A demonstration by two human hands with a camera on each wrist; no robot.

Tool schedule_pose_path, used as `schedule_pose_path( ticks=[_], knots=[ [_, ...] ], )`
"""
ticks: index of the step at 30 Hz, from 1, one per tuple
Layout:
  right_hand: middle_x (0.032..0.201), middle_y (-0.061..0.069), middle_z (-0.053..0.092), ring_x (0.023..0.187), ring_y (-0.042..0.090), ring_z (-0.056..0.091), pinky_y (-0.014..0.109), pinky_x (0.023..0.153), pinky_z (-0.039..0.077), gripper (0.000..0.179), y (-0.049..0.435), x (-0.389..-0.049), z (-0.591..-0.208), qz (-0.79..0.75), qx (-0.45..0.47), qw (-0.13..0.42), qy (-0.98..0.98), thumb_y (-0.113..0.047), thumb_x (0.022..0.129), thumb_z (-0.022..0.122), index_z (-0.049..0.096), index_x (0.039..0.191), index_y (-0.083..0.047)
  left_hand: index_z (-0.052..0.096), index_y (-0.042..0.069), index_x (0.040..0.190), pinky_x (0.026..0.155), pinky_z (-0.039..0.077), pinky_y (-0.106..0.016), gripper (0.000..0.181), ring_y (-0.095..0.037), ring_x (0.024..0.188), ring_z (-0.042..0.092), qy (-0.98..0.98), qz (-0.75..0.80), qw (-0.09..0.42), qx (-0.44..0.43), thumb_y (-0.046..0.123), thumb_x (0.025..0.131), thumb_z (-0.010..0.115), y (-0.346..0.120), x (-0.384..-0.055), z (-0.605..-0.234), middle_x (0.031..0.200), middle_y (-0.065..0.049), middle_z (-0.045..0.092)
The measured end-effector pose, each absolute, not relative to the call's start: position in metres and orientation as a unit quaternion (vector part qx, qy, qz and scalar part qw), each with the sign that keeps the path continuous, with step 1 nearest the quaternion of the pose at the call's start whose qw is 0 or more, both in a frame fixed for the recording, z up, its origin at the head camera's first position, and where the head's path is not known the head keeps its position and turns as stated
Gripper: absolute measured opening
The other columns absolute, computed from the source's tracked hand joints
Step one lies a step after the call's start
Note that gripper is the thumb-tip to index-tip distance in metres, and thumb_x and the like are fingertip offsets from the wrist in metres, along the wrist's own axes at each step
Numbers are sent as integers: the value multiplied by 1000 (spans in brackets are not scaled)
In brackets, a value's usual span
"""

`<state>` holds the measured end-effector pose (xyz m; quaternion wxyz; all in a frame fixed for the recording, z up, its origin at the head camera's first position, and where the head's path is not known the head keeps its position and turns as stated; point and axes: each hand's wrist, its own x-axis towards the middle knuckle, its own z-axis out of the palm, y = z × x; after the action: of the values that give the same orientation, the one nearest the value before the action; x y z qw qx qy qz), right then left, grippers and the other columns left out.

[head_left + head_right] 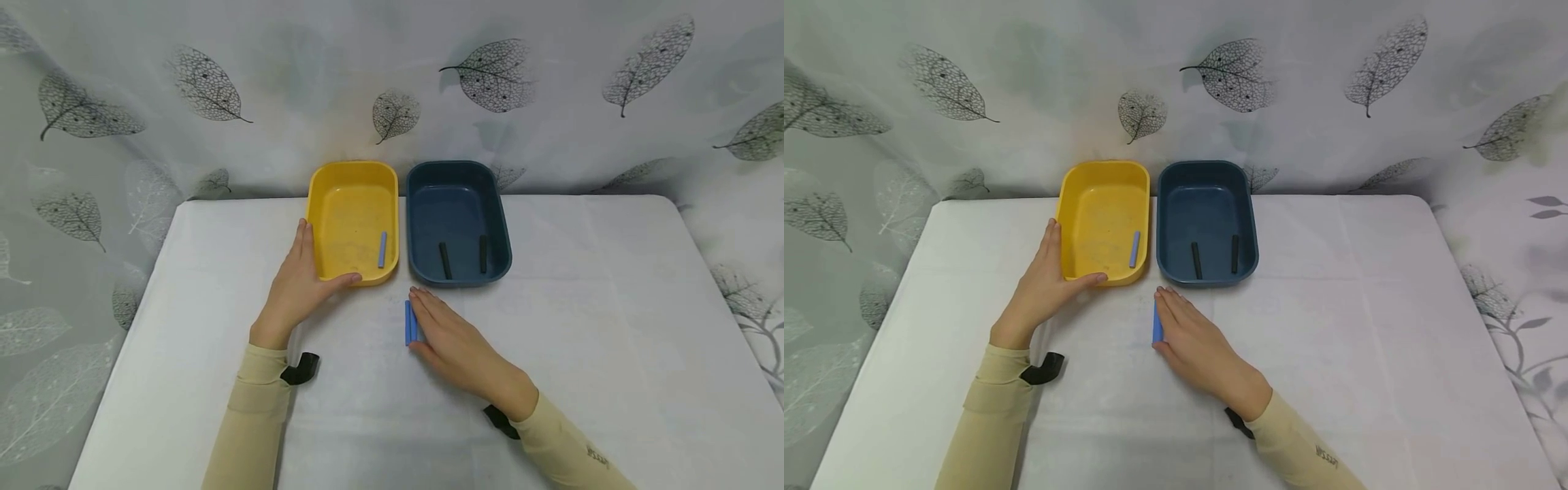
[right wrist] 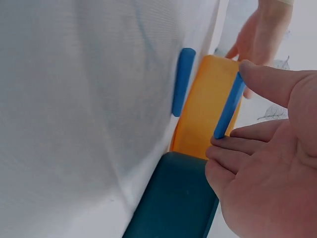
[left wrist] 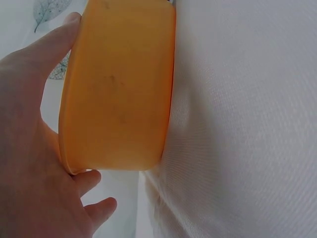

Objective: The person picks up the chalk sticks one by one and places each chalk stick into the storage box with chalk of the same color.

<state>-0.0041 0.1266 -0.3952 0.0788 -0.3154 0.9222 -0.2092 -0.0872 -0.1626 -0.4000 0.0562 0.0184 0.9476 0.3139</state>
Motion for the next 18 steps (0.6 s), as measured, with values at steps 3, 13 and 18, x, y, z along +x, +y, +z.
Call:
schedule_pose_path(
  ticks=[3,13,18],
  knots=[
    [165,21,30,155,34,30,47,124,31,75,125,-7,-389,-217,-313,81,921,-26,100,67,31,156,8,-4,10,164,124,27,-58,132,-39,157,19,948,312,57,21,72,78,73,-162,-87,-400,173,-9,-4],
    [168,17,27,157,31,25,48,124,30,77,118,-15,-379,-244,-296,83,920,-29,101,65,27,159,4,-5,9,164,124,27,-56,135,-37,158,19,948,312,50,30,78,76,70,-163,-88,-402,173,-11,-4],
    [168,17,26,157,30,25,49,124,29,77,117,-18,-378,-253,-290,83,919,-28,101,65,26,159,3,-5,9,164,123,27,-57,134,-38,157,20,948,313,52,31,78,77,70,-164,-88,-402,173,-11,-4]
  ],
)
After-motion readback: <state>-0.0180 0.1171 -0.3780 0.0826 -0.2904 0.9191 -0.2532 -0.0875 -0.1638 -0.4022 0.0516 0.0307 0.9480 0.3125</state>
